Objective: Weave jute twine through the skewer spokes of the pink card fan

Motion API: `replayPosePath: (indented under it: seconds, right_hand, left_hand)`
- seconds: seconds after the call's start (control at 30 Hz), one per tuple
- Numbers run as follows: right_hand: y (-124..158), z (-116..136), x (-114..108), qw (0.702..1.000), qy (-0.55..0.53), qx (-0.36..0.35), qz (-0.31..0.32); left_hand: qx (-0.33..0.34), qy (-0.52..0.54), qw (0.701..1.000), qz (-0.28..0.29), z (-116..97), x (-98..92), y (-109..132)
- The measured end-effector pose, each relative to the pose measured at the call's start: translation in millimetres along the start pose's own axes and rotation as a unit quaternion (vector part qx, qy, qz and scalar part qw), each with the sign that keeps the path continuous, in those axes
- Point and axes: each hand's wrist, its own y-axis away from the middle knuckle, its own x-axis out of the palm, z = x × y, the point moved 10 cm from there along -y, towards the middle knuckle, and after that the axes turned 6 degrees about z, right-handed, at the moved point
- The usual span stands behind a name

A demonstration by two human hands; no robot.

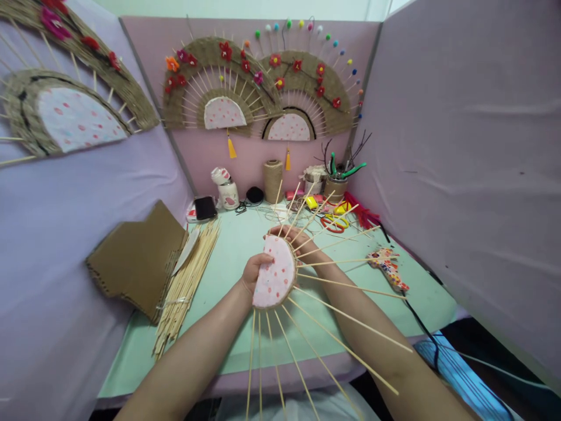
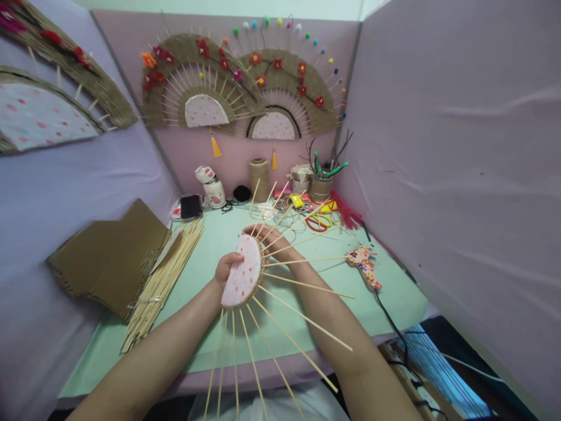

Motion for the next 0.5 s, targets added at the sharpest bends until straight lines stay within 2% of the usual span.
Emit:
replayPosePath:
  seconds: [0.07, 0.17, 0.23, 0.3, 0.4, 0.5]
  right_hand:
    - [-2, -8, 7, 0.998, -0.02, 0.025, 0.058]
    - [-4, -13, 6, 0.995, -0.045, 0.04, 0.086]
    - [-5, -14, 7, 0.992, -0.06, 0.046, 0.102]
    - [-5, -12, 9, 0.989, -0.079, 0.044, 0.115]
    - [-6, -5, 11, 0.989, -0.091, 0.004, 0.113]
    - [-6, 8, 3, 0.995, -0.043, -0.064, 0.059]
  left_hand:
    - [0.006, 0.003, 1.0, 0.01, -1, 5.0, 1]
    - [0.002, 0.007, 1.0, 0.021, 0, 8.4, 2]
    - [0.012, 0.01, 1.0, 0.005, -2, 2.2, 3]
    - [0.046, 0.018, 0.998, -0.037, -10, -10.3, 3]
    - [0.111, 0.046, 0.987, -0.104, -25, -25.7, 5]
    - [0.13, 0.105, 0.98, -0.11, -31, -25.7, 2]
